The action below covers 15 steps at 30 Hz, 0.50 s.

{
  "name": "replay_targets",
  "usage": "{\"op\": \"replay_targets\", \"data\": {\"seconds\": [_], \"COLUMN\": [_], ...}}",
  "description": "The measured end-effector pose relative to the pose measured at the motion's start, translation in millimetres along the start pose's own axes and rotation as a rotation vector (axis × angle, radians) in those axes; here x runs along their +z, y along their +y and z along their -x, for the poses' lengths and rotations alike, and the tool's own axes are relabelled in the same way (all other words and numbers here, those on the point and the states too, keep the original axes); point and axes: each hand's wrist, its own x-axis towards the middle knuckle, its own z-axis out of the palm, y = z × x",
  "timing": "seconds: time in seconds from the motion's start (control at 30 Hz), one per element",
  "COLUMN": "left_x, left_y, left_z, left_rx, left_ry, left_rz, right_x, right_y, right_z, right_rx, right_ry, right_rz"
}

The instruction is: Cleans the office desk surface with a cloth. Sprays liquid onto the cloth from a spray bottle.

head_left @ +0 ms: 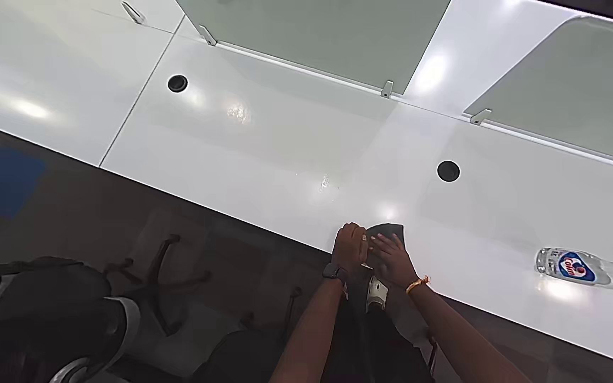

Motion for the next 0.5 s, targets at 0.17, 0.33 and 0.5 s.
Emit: {"op": "replay_targets", "data": {"seconds": [0.17, 0.33, 0.5], "left_x": [6.2, 16.0, 33.2], "left_y": [-23.6, -33.4, -42.1], "left_z": [-17.5, -44.5, -70.1], "left_rx": [-0.014, 0.027, -0.023], "left_ry": [-0.182, -0.24, -0.187], "left_rz": [-0.103, -0.138, -0.184], "right_x": [11.7, 3.8, -13.9], "right_y": [4.7, 9.8, 41.9], "right_z": [-3.7, -75.9, -131.7], "right_rx": [0.273, 0.503, 0.416], "right_ry": [0.23, 0.268, 0.197], "right_rz": [0.14, 0.258, 0.314]}}
